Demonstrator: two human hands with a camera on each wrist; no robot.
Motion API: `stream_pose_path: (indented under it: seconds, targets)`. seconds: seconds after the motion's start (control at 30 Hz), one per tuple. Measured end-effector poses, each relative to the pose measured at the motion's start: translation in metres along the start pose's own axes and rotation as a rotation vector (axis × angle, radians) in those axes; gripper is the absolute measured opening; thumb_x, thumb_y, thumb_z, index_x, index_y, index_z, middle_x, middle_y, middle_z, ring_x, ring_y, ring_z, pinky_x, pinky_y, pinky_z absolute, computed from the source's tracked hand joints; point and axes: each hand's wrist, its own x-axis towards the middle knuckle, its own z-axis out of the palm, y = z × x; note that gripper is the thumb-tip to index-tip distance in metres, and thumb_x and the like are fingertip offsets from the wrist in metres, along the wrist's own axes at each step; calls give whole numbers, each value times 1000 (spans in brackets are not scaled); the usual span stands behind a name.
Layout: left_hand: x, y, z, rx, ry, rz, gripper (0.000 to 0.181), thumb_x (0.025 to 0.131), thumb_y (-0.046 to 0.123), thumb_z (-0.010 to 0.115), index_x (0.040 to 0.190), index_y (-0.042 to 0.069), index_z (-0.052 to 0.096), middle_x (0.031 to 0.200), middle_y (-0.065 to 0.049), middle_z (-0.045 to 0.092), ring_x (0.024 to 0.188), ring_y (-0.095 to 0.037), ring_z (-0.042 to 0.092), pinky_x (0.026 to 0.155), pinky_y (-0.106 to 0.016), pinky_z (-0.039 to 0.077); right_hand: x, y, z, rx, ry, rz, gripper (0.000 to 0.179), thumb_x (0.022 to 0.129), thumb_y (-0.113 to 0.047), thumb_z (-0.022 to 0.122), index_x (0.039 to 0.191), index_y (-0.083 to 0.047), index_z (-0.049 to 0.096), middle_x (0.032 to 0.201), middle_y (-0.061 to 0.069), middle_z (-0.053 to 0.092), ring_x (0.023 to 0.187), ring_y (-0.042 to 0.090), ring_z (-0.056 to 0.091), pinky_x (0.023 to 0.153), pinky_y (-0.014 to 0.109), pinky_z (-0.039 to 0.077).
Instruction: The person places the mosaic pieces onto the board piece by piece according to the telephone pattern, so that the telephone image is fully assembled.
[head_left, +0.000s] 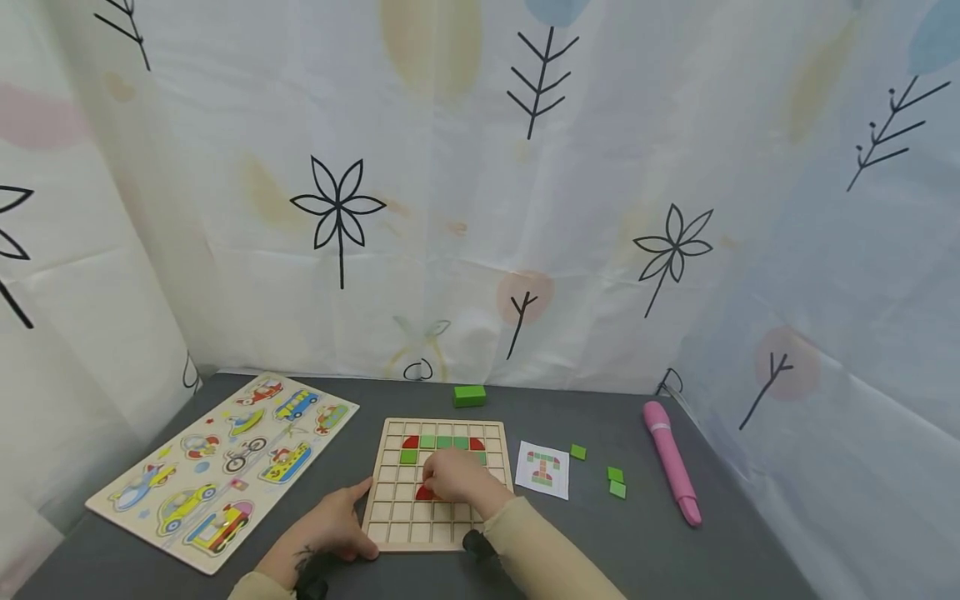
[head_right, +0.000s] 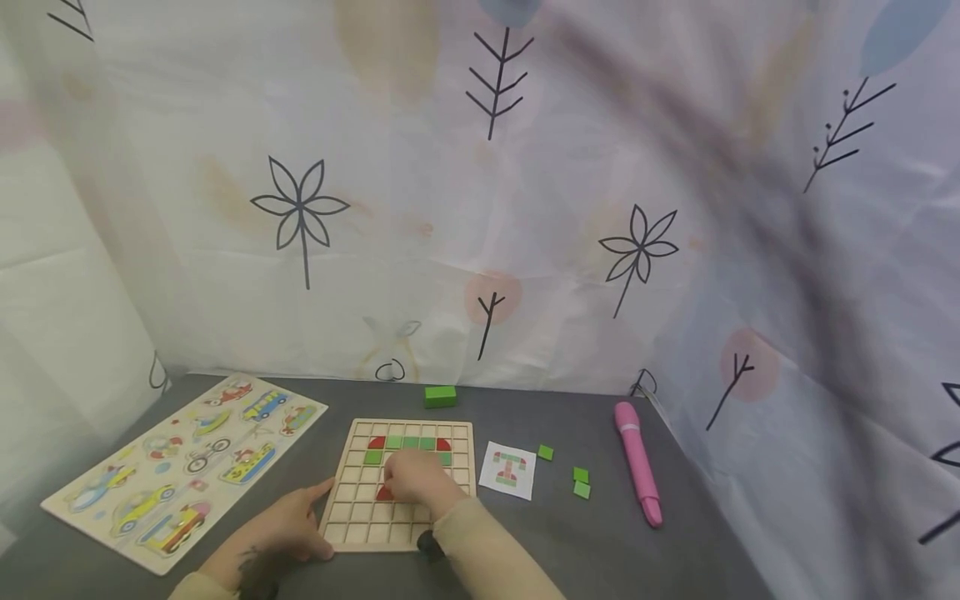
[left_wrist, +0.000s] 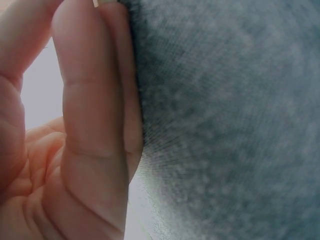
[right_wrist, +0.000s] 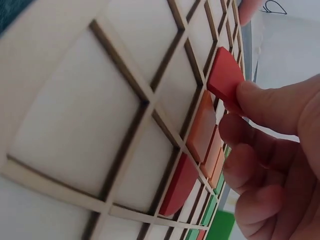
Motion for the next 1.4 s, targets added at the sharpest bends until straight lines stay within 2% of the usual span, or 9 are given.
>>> stream_pose_path:
  seconds: [0.2,0.3,0.4,0.5,0.7,0.83,1.1,1.23,1.4]
  targets:
    - [0,1,0,0,3,-1,113,51,10,89,143,-6,24,60,-9,59,45,-14,54,47,-29,48,0,-3,3,-6,40,7,31,84,-11,60,54,-16,58,50,-8,39,47,7,31,44,22,25]
    - [0,0,0,7,4,-4,113,51,10,88,143,-6,25,60,-9,59,44,-14,54,46,-29,48,0,-3,7,-21,85,-2,23,83,-12,63,62,-17,68,57,-11,54,51,3,39,46,19,31]
    - [0,0,0,14,5,-6,111,52,10,88,142,-6,26,60,-9,59,44,-13,53,46,-28,47,-3,-2,8,9,124,-4,12,83,-14,65,77,-19,74,76,-10,66,60,1,48,52,19,39]
    - [-1,0,1,15,4,-4,110,52,10,88,142,-6,27,60,-9,59,44,-13,53,46,-28,47,-10,3,5,197,129,29,10,83,-16,65,88,-15,74,83,-6,66,64,4,51,56,21,41]
    - [-1,1,2,9,7,-3,111,51,10,88,142,-6,27,59,-9,58,44,-14,53,46,-28,47,-31,32,-7,779,149,29,27,82,-13,68,106,-1,66,76,0,59,58,10,47,53,27,42]
    - [-1,1,2,14,12,-6,112,51,10,88,142,-6,26,59,-8,58,44,-13,53,46,-28,47,-54,63,-20,973,178,35,34,83,-4,65,114,7,59,72,0,59,52,9,44,51,27,40]
    - [-2,1,2,28,22,-14,111,51,10,88,142,-5,27,60,-8,57,45,-14,54,47,-28,47,-117,139,-29,1001,375,294,41,78,-2,69,113,12,55,68,-2,56,50,5,41,46,20,33]
    - [-2,2,2,30,29,-19,110,51,9,88,142,-4,27,60,-9,58,45,-15,54,46,-28,46,-142,174,-31,918,468,482,43,76,-4,70,114,11,56,65,-1,53,50,7,41,47,21,34]
    - [-2,2,2,27,32,-24,112,51,9,89,143,-4,26,61,-9,57,45,-15,53,47,-28,46,-164,202,-30,779,488,675,47,74,-9,72,113,10,57,67,0,53,55,11,43,49,25,37]
